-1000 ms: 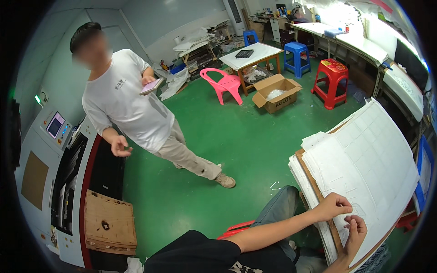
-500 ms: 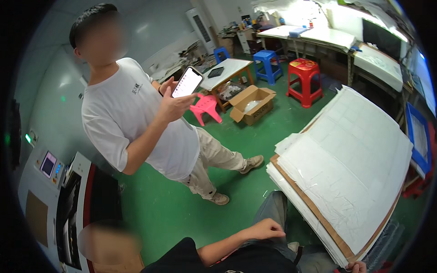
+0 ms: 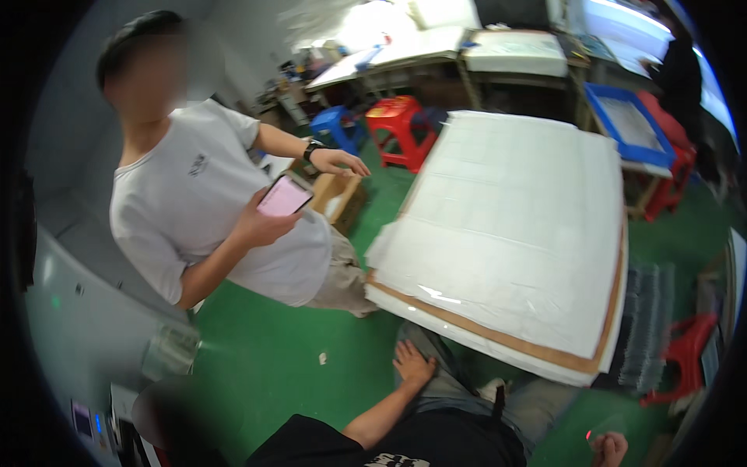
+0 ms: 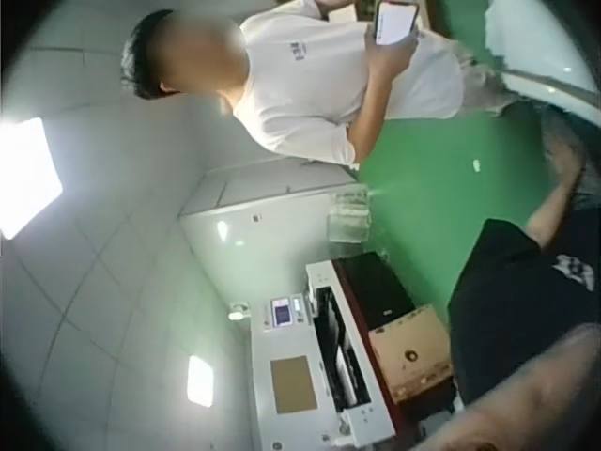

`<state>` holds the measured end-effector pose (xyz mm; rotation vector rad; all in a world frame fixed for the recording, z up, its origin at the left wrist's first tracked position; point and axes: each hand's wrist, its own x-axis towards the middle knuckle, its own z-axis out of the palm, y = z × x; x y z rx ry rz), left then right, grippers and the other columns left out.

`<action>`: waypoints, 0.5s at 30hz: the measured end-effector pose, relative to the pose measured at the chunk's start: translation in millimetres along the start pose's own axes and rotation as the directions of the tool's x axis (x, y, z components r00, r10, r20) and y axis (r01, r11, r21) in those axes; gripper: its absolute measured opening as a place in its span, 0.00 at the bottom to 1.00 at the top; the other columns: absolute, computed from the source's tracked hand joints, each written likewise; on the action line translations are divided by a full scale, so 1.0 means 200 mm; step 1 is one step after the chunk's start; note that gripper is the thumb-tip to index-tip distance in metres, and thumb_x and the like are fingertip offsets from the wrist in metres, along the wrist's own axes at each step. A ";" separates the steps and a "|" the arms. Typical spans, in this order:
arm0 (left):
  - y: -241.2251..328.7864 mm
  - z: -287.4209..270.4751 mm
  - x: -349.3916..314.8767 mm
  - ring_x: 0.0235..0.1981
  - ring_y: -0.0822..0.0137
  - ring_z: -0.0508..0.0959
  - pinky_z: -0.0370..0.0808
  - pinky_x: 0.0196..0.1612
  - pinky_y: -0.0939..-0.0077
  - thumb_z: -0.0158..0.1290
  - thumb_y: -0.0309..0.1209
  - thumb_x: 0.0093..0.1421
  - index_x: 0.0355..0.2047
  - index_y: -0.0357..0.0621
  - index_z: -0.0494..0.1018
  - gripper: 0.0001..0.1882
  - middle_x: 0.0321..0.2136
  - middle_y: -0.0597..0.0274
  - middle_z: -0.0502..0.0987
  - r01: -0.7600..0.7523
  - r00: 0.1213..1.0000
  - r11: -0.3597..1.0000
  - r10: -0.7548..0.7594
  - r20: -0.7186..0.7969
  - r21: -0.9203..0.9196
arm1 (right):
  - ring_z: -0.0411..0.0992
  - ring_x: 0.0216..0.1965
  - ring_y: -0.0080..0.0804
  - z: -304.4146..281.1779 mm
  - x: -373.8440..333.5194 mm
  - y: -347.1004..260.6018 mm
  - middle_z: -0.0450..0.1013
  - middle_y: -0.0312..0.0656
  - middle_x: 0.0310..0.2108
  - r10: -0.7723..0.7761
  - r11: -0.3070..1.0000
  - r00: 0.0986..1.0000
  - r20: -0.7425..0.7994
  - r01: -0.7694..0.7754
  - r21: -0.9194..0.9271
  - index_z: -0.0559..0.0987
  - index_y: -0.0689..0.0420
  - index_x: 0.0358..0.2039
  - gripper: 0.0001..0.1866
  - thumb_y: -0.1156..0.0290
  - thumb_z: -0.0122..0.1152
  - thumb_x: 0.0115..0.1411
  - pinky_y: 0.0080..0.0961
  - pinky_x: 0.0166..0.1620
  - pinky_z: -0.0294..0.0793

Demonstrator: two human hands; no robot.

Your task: Placing and aligning sheets of small mosaic tiles onto a backing board in a factory setting.

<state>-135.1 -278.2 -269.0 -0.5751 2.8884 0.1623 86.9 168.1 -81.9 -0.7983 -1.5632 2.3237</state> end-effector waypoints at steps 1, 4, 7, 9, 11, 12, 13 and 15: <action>-0.02 -0.03 -0.01 0.65 0.42 0.48 0.50 0.60 0.39 0.51 0.52 0.52 0.62 0.29 0.47 0.49 0.63 0.35 0.47 0.023 1.000 1.000 -0.023 0.012 -0.011 | 0.67 0.24 0.27 -0.04 -0.02 0.02 0.71 0.41 0.24 -0.008 1.000 0.999 -0.042 0.008 -0.006 0.75 0.63 0.33 0.07 0.72 0.54 0.58 0.20 0.32 0.69; -0.06 -0.09 -0.01 0.65 0.42 0.48 0.51 0.60 0.42 0.52 0.51 0.51 0.62 0.28 0.47 0.48 0.63 0.35 0.48 0.013 1.000 0.998 -0.013 -0.001 -0.055 | 0.68 0.23 0.28 -0.09 -0.11 0.09 0.72 0.42 0.23 0.016 1.000 0.988 -0.154 -0.018 -0.014 0.75 0.64 0.33 0.08 0.72 0.56 0.57 0.21 0.31 0.70; -0.04 -0.04 -0.01 0.64 0.43 0.49 0.52 0.60 0.45 0.52 0.50 0.51 0.62 0.28 0.47 0.48 0.63 0.35 0.49 -0.014 0.999 0.996 0.011 -0.032 -0.087 | 0.69 0.22 0.29 -0.14 -0.17 0.17 0.73 0.43 0.23 0.115 0.993 0.957 -0.265 -0.114 0.017 0.75 0.63 0.33 0.08 0.71 0.57 0.56 0.21 0.29 0.70; -0.04 -0.02 -0.03 0.64 0.43 0.50 0.53 0.60 0.47 0.53 0.50 0.50 0.62 0.29 0.47 0.48 0.62 0.35 0.49 -0.002 0.999 0.997 -0.001 -0.038 -0.081 | 0.68 0.22 0.27 -0.16 -0.20 0.22 0.72 0.42 0.24 0.250 0.968 0.904 -0.346 -0.238 0.078 0.75 0.61 0.33 0.07 0.72 0.57 0.56 0.20 0.26 0.67; -0.05 0.00 -0.05 0.63 0.44 0.51 0.53 0.60 0.48 0.53 0.49 0.50 0.62 0.29 0.47 0.49 0.62 0.35 0.49 0.004 0.999 0.997 -0.006 -0.035 -0.078 | 0.68 0.22 0.27 -0.21 -0.21 0.29 0.72 0.41 0.24 0.316 0.949 0.867 -0.385 -0.297 0.111 0.75 0.61 0.33 0.06 0.72 0.57 0.56 0.20 0.25 0.66; -0.05 0.00 -0.06 0.63 0.44 0.51 0.53 0.60 0.48 0.53 0.49 0.50 0.62 0.29 0.47 0.49 0.62 0.35 0.50 0.005 0.999 0.997 -0.009 -0.045 -0.079 | 0.68 0.22 0.27 -0.26 -0.21 0.34 0.73 0.41 0.24 0.326 0.945 0.859 -0.395 -0.290 0.151 0.75 0.60 0.33 0.07 0.72 0.57 0.56 0.20 0.25 0.66; -0.06 -0.01 -0.06 0.63 0.44 0.51 0.53 0.60 0.49 0.53 0.49 0.50 0.62 0.29 0.47 0.49 0.62 0.36 0.50 0.004 0.998 0.997 -0.008 -0.055 -0.076 | 0.68 0.22 0.27 -0.32 -0.21 0.40 0.73 0.41 0.24 0.339 0.939 0.849 -0.405 -0.282 0.195 0.75 0.60 0.33 0.07 0.71 0.57 0.56 0.20 0.25 0.66; -0.07 -0.02 -0.09 0.63 0.44 0.52 0.53 0.60 0.50 0.53 0.49 0.50 0.62 0.29 0.47 0.49 0.62 0.36 0.50 0.005 0.997 0.997 -0.011 -0.076 -0.074 | 0.69 0.21 0.27 -0.41 -0.21 0.48 0.74 0.41 0.25 0.362 0.924 0.831 -0.422 -0.263 0.277 0.76 0.60 0.33 0.07 0.69 0.57 0.57 0.19 0.25 0.67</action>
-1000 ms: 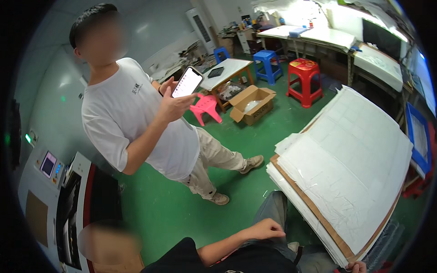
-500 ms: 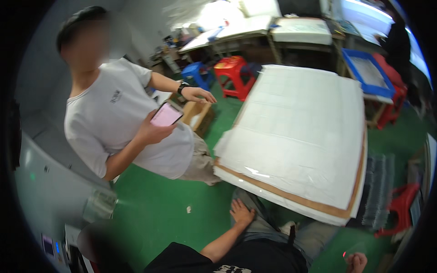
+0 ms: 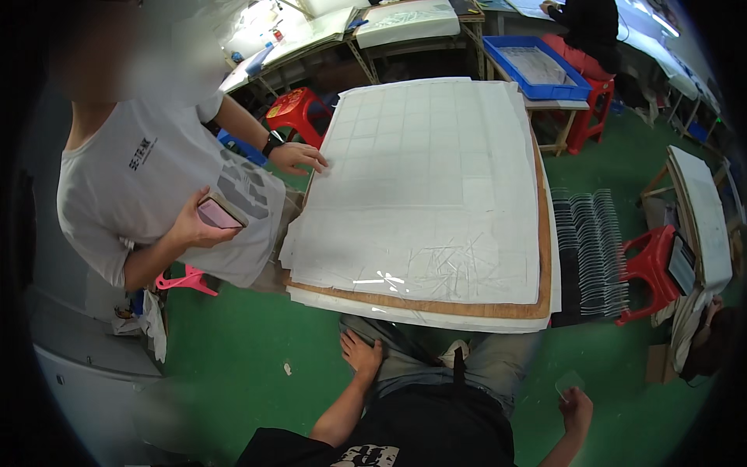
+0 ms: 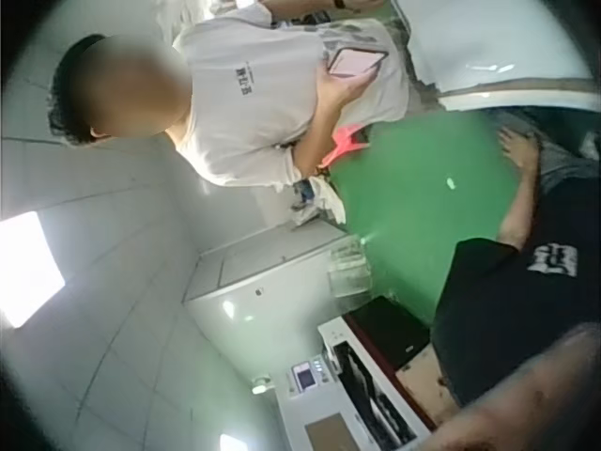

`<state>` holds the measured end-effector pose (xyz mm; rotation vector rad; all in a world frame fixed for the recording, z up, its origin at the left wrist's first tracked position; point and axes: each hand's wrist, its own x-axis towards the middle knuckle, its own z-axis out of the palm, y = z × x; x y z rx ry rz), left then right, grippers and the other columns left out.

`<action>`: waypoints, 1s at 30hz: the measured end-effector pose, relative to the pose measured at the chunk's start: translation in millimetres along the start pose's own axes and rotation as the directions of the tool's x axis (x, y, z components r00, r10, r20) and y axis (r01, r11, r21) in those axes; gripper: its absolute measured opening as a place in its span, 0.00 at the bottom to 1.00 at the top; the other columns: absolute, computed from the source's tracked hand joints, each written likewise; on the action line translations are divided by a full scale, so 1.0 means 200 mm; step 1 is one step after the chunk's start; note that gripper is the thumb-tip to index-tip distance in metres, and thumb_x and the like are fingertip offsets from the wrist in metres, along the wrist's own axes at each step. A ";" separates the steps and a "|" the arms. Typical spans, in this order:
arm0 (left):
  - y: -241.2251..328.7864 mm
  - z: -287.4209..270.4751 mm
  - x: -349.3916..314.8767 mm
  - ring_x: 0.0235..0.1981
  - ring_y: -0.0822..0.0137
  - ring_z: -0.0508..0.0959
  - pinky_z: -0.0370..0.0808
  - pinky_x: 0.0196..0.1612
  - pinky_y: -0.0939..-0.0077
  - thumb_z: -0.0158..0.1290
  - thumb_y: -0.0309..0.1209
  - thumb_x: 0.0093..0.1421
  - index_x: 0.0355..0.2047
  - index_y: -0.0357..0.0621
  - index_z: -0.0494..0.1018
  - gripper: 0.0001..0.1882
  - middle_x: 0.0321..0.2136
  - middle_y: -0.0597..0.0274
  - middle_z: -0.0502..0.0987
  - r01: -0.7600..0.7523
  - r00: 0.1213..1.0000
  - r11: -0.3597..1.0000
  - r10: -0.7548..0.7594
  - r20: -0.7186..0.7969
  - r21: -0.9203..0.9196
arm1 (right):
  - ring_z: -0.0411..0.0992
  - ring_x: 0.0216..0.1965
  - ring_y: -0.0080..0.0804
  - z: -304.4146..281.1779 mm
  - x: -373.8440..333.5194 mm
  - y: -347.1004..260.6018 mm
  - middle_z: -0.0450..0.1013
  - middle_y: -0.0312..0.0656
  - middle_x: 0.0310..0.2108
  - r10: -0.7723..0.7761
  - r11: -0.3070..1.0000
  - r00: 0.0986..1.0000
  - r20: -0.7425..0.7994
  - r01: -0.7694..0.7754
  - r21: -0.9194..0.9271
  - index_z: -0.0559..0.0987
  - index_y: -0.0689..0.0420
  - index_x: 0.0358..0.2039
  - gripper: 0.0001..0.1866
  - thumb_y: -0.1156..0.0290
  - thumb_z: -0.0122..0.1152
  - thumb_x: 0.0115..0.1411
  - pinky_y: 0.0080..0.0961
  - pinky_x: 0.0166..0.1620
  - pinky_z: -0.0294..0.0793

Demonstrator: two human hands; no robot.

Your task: Placing and aligning sheets of small mosaic tiles onto a backing board in a factory setting.

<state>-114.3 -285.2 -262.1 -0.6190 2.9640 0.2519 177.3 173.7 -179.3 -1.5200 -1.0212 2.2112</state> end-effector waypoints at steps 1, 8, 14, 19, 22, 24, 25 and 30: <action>-0.01 0.00 -0.01 0.63 0.44 0.52 0.53 0.60 0.50 0.53 0.49 0.50 0.62 0.29 0.47 0.49 0.62 0.36 0.50 -0.004 1.000 1.000 0.004 0.005 0.001 | 0.69 0.21 0.27 -0.01 0.02 0.01 0.74 0.41 0.25 0.000 1.000 1.000 -0.006 0.000 0.000 0.76 0.60 0.33 0.07 0.69 0.57 0.57 0.19 0.25 0.67; -0.02 -0.03 -0.05 0.63 0.45 0.51 0.53 0.60 0.51 0.53 0.49 0.50 0.62 0.30 0.47 0.48 0.63 0.36 0.50 0.014 1.000 1.000 -0.014 0.002 -0.002 | 0.70 0.25 0.28 -0.03 0.16 0.07 0.76 0.40 0.28 -0.032 0.992 0.994 -0.102 0.044 0.116 0.76 0.59 0.35 0.08 0.69 0.56 0.58 0.19 0.26 0.64; -0.05 -0.06 -0.06 0.63 0.45 0.51 0.53 0.60 0.53 0.53 0.48 0.50 0.62 0.30 0.47 0.48 0.63 0.36 0.49 0.021 1.000 1.000 -0.020 0.015 -0.013 | 0.71 0.27 0.29 0.04 0.20 0.07 0.76 0.40 0.30 -0.054 0.986 0.991 -0.120 0.072 0.150 0.76 0.59 0.37 0.09 0.69 0.56 0.58 0.19 0.27 0.64; -0.03 -0.08 -0.06 0.63 0.45 0.51 0.53 0.60 0.53 0.53 0.48 0.50 0.63 0.31 0.47 0.48 0.63 0.37 0.49 0.026 0.999 0.999 -0.025 0.029 -0.026 | 0.72 0.28 0.30 0.07 0.21 0.06 0.76 0.41 0.31 -0.072 0.982 0.993 -0.096 0.087 0.168 0.76 0.60 0.37 0.09 0.69 0.56 0.57 0.20 0.28 0.66; -0.02 -0.08 -0.05 0.63 0.45 0.51 0.53 0.61 0.54 0.53 0.48 0.51 0.63 0.31 0.48 0.47 0.63 0.37 0.49 0.021 0.999 0.999 -0.020 0.034 -0.024 | 0.72 0.29 0.31 0.11 0.21 0.05 0.76 0.41 0.31 -0.076 0.981 0.992 -0.103 0.093 0.171 0.76 0.60 0.37 0.10 0.69 0.56 0.57 0.20 0.29 0.66; -0.02 -0.09 -0.05 0.63 0.45 0.51 0.53 0.61 0.54 0.53 0.48 0.51 0.63 0.31 0.48 0.47 0.63 0.37 0.49 0.019 0.999 1.000 -0.019 0.032 -0.014 | 0.72 0.29 0.31 0.15 0.21 0.04 0.76 0.41 0.30 -0.069 0.982 0.990 -0.119 0.088 0.165 0.76 0.60 0.38 0.10 0.69 0.56 0.57 0.20 0.29 0.66; -0.02 -0.09 -0.05 0.63 0.46 0.51 0.53 0.61 0.54 0.53 0.48 0.51 0.63 0.32 0.48 0.47 0.63 0.38 0.49 0.017 0.999 1.000 -0.017 0.030 -0.010 | 0.72 0.29 0.31 0.16 0.21 0.04 0.76 0.41 0.30 -0.066 0.983 0.990 -0.128 0.087 0.162 0.76 0.60 0.38 0.10 0.70 0.56 0.57 0.20 0.29 0.66; -0.03 -0.08 -0.03 0.63 0.46 0.52 0.53 0.61 0.54 0.53 0.48 0.50 0.63 0.32 0.48 0.48 0.63 0.38 0.50 0.002 1.000 1.000 -0.003 0.013 0.000 | 0.73 0.28 0.31 0.20 0.22 0.04 0.76 0.41 0.30 -0.090 0.987 0.988 -0.129 0.106 0.125 0.75 0.60 0.38 0.10 0.70 0.56 0.57 0.20 0.29 0.66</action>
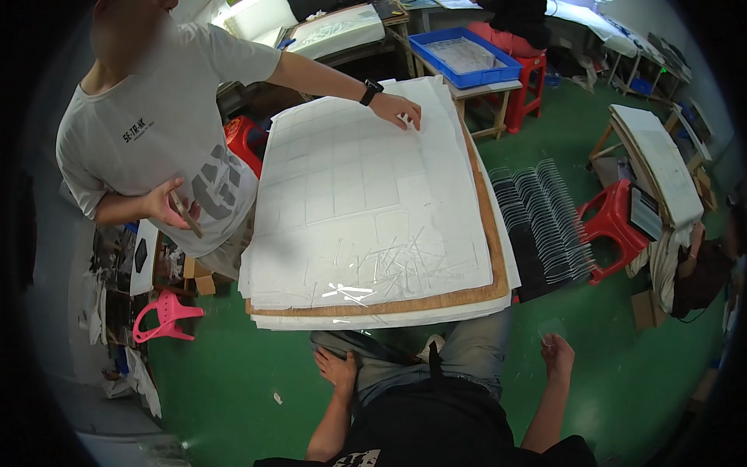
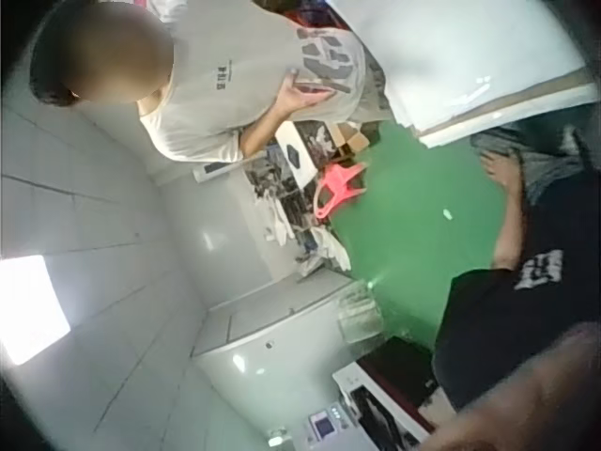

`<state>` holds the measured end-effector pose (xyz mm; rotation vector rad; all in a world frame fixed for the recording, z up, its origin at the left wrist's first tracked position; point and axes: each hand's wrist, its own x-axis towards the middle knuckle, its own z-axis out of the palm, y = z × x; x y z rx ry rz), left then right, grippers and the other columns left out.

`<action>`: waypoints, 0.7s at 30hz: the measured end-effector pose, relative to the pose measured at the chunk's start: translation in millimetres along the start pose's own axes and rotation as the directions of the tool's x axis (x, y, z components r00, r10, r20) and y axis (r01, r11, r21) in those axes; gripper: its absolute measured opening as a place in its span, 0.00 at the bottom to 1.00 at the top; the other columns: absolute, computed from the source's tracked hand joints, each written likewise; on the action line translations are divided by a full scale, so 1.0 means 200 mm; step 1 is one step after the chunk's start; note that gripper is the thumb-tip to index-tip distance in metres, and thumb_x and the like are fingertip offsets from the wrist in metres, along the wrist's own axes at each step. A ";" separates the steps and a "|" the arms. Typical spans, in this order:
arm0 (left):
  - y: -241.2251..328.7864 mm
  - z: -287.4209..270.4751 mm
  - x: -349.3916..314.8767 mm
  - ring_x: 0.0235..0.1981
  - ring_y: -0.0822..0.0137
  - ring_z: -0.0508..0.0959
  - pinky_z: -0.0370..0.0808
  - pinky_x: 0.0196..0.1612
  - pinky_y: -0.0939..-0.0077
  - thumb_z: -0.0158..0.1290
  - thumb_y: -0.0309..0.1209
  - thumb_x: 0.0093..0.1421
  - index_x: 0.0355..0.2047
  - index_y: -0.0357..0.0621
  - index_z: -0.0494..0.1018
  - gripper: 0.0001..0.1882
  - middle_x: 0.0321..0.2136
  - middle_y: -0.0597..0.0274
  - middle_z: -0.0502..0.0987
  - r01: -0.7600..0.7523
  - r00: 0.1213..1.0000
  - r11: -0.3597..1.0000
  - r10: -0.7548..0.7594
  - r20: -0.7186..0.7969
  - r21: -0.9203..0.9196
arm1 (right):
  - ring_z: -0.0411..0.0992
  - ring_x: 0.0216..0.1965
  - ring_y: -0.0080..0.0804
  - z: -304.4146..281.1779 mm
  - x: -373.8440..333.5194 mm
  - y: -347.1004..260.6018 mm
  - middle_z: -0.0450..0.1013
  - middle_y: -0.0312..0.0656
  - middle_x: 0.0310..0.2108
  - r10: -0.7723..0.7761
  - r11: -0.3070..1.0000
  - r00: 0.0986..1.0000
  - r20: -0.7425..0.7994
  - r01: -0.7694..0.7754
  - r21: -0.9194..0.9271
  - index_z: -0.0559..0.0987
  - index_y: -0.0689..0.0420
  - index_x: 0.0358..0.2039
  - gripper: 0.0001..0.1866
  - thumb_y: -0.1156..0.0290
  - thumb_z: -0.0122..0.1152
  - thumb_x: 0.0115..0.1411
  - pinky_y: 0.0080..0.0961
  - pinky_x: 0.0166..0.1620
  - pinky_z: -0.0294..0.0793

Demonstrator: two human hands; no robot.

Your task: Placing and aligning sheets of small mosaic tiles onto a backing board in a factory setting.

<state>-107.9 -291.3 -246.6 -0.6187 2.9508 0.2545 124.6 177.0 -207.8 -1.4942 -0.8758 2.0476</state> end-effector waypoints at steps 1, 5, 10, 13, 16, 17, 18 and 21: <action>0.00 0.00 0.00 0.63 0.46 0.52 0.53 0.61 0.54 0.53 0.48 0.50 0.63 0.32 0.48 0.48 0.63 0.38 0.50 -0.007 1.000 1.000 0.007 0.000 -0.002 | 0.73 0.28 0.31 0.01 0.00 0.00 0.76 0.41 0.30 -0.004 1.000 1.000 -0.004 0.004 0.005 0.75 0.60 0.38 0.10 0.70 0.56 0.57 0.20 0.29 0.66; 0.01 -0.01 0.00 0.63 0.46 0.52 0.53 0.60 0.55 0.54 0.48 0.50 0.63 0.31 0.48 0.48 0.63 0.38 0.50 0.003 1.000 1.000 -0.003 0.007 -0.008 | 0.73 0.28 0.31 0.03 0.01 0.00 0.76 0.41 0.31 0.012 1.000 0.999 -0.034 -0.012 -0.020 0.76 0.60 0.38 0.11 0.69 0.56 0.57 0.21 0.29 0.67; -0.02 -0.03 0.00 0.63 0.46 0.52 0.54 0.60 0.54 0.54 0.48 0.50 0.63 0.31 0.48 0.48 0.63 0.38 0.50 0.011 1.000 1.000 -0.011 0.013 0.005 | 0.74 0.28 0.30 0.05 -0.01 0.01 0.76 0.41 0.31 0.020 0.999 1.000 -0.017 -0.021 -0.029 0.76 0.59 0.38 0.11 0.69 0.56 0.57 0.21 0.29 0.67; -0.03 -0.03 0.00 0.63 0.45 0.52 0.54 0.60 0.54 0.54 0.48 0.51 0.63 0.31 0.47 0.47 0.63 0.38 0.50 0.002 1.000 1.000 -0.002 0.007 0.004 | 0.74 0.28 0.30 0.07 -0.02 0.01 0.76 0.40 0.31 0.021 0.999 0.999 -0.033 -0.022 -0.039 0.76 0.59 0.39 0.11 0.69 0.56 0.57 0.21 0.29 0.68; -0.02 -0.03 0.01 0.63 0.45 0.52 0.54 0.60 0.53 0.54 0.48 0.51 0.63 0.32 0.47 0.47 0.63 0.37 0.50 -0.001 1.000 1.000 0.001 0.026 0.006 | 0.75 0.28 0.30 0.08 -0.05 -0.01 0.77 0.41 0.30 0.026 0.998 0.997 -0.074 -0.030 -0.057 0.76 0.59 0.39 0.11 0.68 0.56 0.57 0.21 0.29 0.68; 0.00 -0.05 0.02 0.63 0.45 0.52 0.54 0.60 0.53 0.54 0.48 0.51 0.63 0.32 0.47 0.47 0.63 0.37 0.50 -0.003 0.999 1.000 0.003 0.054 0.007 | 0.75 0.28 0.31 0.08 -0.04 -0.01 0.77 0.42 0.30 0.010 0.999 0.997 -0.073 -0.013 -0.036 0.76 0.60 0.37 0.10 0.69 0.56 0.57 0.20 0.28 0.69; 0.00 -0.07 0.01 0.63 0.45 0.52 0.54 0.60 0.53 0.54 0.48 0.51 0.63 0.32 0.47 0.47 0.63 0.37 0.50 -0.044 0.995 0.999 0.042 0.087 0.022 | 0.74 0.27 0.31 0.11 -0.07 -0.03 0.77 0.42 0.29 -0.013 0.999 0.998 -0.061 0.011 -0.035 0.77 0.60 0.36 0.09 0.69 0.57 0.56 0.21 0.27 0.69; 0.01 -0.12 0.07 0.64 0.45 0.53 0.55 0.60 0.51 0.55 0.48 0.52 0.63 0.34 0.47 0.47 0.63 0.38 0.50 0.049 0.998 0.998 -0.051 0.044 0.041 | 0.75 0.27 0.30 0.23 -0.07 -0.09 0.76 0.44 0.30 -0.037 0.999 0.997 -0.062 0.035 -0.034 0.77 0.63 0.37 0.11 0.69 0.58 0.57 0.21 0.28 0.70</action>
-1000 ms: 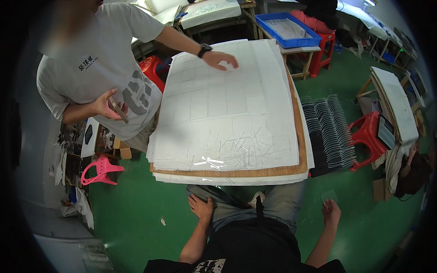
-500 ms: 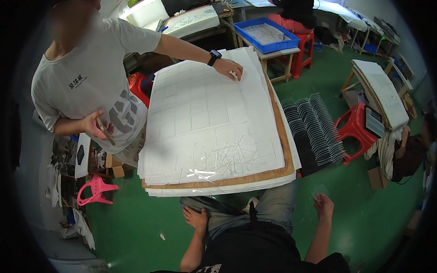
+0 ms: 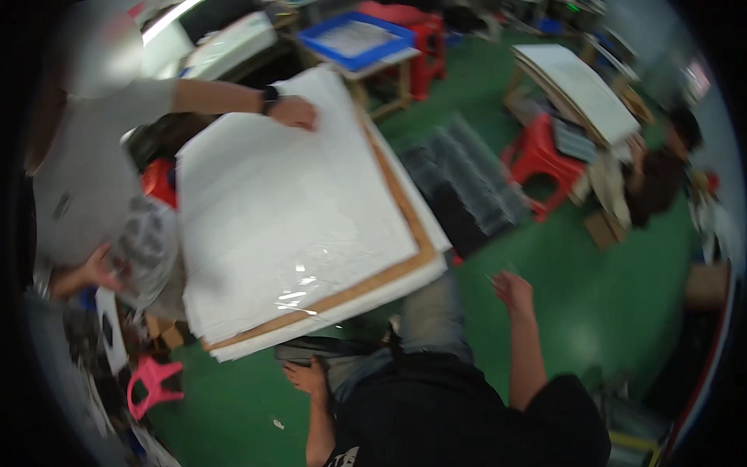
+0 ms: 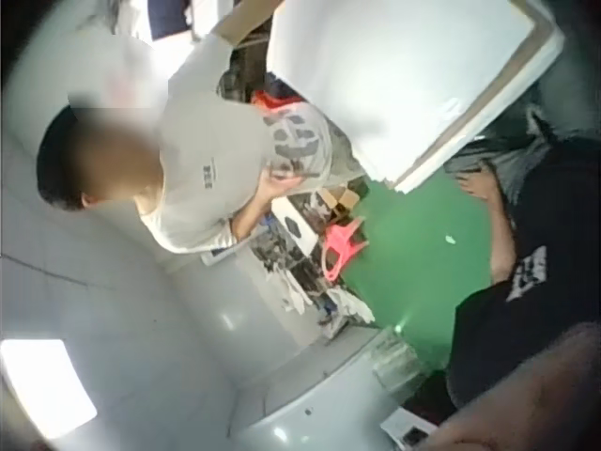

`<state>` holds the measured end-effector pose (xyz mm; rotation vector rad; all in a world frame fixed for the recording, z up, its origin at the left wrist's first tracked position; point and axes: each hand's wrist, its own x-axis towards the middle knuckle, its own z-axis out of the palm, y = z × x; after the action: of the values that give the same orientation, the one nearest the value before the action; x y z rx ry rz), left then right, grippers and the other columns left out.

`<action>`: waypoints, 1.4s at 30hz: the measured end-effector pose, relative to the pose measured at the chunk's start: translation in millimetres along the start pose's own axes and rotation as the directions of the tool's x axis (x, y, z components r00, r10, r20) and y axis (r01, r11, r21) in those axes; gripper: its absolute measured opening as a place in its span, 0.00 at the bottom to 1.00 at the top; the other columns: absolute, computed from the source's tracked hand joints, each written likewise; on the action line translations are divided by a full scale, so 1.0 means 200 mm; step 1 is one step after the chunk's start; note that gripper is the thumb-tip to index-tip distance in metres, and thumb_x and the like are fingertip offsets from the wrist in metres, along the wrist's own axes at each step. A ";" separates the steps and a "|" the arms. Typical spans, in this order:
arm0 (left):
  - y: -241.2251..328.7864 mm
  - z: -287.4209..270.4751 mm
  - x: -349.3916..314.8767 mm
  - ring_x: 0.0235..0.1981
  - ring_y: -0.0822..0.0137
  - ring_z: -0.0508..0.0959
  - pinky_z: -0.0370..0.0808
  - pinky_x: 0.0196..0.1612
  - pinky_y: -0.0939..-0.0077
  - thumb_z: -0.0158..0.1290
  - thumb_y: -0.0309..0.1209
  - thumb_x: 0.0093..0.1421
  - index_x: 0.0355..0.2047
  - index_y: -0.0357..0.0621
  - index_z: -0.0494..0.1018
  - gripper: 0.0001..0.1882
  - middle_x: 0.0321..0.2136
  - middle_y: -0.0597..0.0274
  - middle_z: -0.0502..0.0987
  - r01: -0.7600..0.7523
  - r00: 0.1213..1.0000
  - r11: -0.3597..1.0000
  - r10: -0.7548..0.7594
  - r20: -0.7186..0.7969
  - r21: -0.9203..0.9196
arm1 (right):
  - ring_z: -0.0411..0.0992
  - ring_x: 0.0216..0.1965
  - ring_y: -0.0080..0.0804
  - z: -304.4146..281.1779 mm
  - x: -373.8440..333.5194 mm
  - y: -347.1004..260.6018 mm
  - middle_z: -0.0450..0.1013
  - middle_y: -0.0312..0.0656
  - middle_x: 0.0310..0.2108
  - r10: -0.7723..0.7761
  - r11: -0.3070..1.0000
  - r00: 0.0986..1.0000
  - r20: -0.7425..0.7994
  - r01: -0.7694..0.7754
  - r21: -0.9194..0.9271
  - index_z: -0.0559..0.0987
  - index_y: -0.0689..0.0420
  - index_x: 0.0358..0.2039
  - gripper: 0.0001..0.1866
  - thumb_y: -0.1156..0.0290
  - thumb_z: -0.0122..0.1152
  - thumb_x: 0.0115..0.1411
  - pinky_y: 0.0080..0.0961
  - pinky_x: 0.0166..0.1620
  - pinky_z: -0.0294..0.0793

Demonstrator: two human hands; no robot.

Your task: Placing and aligning sheets of small mosaic tiles onto a backing board in a factory setting.

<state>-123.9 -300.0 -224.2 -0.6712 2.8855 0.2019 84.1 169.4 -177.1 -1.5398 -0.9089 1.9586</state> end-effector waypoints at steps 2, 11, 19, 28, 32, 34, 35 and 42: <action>0.01 -0.02 0.01 0.64 0.44 0.53 0.56 0.60 0.51 0.55 0.47 0.52 0.63 0.34 0.47 0.47 0.63 0.39 0.50 -0.042 0.999 0.999 0.041 0.021 0.021 | 0.75 0.28 0.28 0.08 0.01 -0.04 0.77 0.43 0.32 -0.005 1.000 1.000 -0.009 0.005 -0.031 0.77 0.62 0.37 0.11 0.68 0.58 0.57 0.19 0.29 0.71; 0.02 -0.04 0.00 0.63 0.44 0.54 0.57 0.61 0.51 0.52 0.47 0.56 0.64 0.35 0.46 0.44 0.64 0.40 0.49 -0.010 0.999 1.000 0.010 0.034 0.021 | 0.77 0.33 0.30 0.06 0.18 -0.07 0.78 0.43 0.35 -0.037 0.995 0.999 0.019 0.039 -0.093 0.76 0.62 0.41 0.14 0.67 0.57 0.58 0.19 0.32 0.73; -0.01 -0.05 0.01 0.63 0.43 0.53 0.56 0.61 0.50 0.52 0.48 0.57 0.65 0.36 0.45 0.45 0.64 0.41 0.48 -0.013 0.998 1.000 0.014 0.055 -0.018 | 0.78 0.34 0.33 0.16 0.43 -0.19 0.77 0.45 0.37 -0.002 0.994 0.998 -0.063 -0.005 -0.111 0.74 0.63 0.44 0.15 0.68 0.54 0.59 0.21 0.31 0.74; -0.01 -0.08 0.00 0.63 0.43 0.53 0.55 0.61 0.50 0.53 0.47 0.55 0.64 0.35 0.45 0.45 0.64 0.40 0.48 -0.024 0.997 0.998 0.028 0.071 -0.056 | 0.78 0.35 0.37 0.11 0.60 -0.17 0.77 0.47 0.39 0.047 0.988 0.993 -0.110 -0.063 -0.143 0.72 0.64 0.47 0.17 0.69 0.51 0.59 0.24 0.30 0.76; 0.01 -0.07 -0.01 0.63 0.44 0.53 0.55 0.61 0.51 0.53 0.47 0.55 0.64 0.35 0.45 0.46 0.64 0.40 0.48 -0.003 0.998 0.999 0.006 0.064 -0.047 | 0.78 0.32 0.40 0.11 0.65 -0.14 0.76 0.53 0.40 0.038 0.993 0.996 -0.081 -0.047 -0.112 0.72 0.64 0.47 0.17 0.69 0.50 0.60 0.24 0.28 0.74; 0.00 -0.06 -0.01 0.63 0.44 0.53 0.55 0.61 0.52 0.53 0.47 0.54 0.65 0.35 0.45 0.47 0.64 0.40 0.48 -0.002 0.997 1.000 0.004 0.076 -0.025 | 0.78 0.31 0.39 0.12 0.64 -0.16 0.76 0.53 0.39 0.025 0.991 0.998 -0.060 -0.033 -0.126 0.72 0.65 0.46 0.17 0.68 0.50 0.60 0.23 0.26 0.74; -0.01 -0.06 -0.02 0.63 0.44 0.53 0.55 0.61 0.52 0.53 0.47 0.54 0.65 0.35 0.45 0.47 0.64 0.40 0.48 0.016 0.998 0.999 -0.014 0.061 -0.031 | 0.78 0.31 0.39 0.13 0.62 -0.18 0.76 0.53 0.38 0.030 0.989 0.998 -0.062 -0.039 -0.144 0.72 0.65 0.46 0.17 0.68 0.49 0.61 0.24 0.27 0.74; -0.04 -0.03 -0.03 0.64 0.46 0.52 0.55 0.61 0.52 0.54 0.48 0.52 0.64 0.37 0.46 0.47 0.64 0.41 0.48 0.001 1.000 0.999 0.000 0.018 -0.043 | 0.78 0.30 0.40 0.19 0.68 -0.23 0.76 0.52 0.36 0.072 0.968 0.994 -0.078 -0.089 -0.234 0.72 0.66 0.44 0.18 0.64 0.48 0.62 0.26 0.27 0.75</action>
<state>-116.3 -306.3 -218.3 -0.6741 2.8713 0.2695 13.1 289.6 -225.2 -1.7914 -1.0995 1.8942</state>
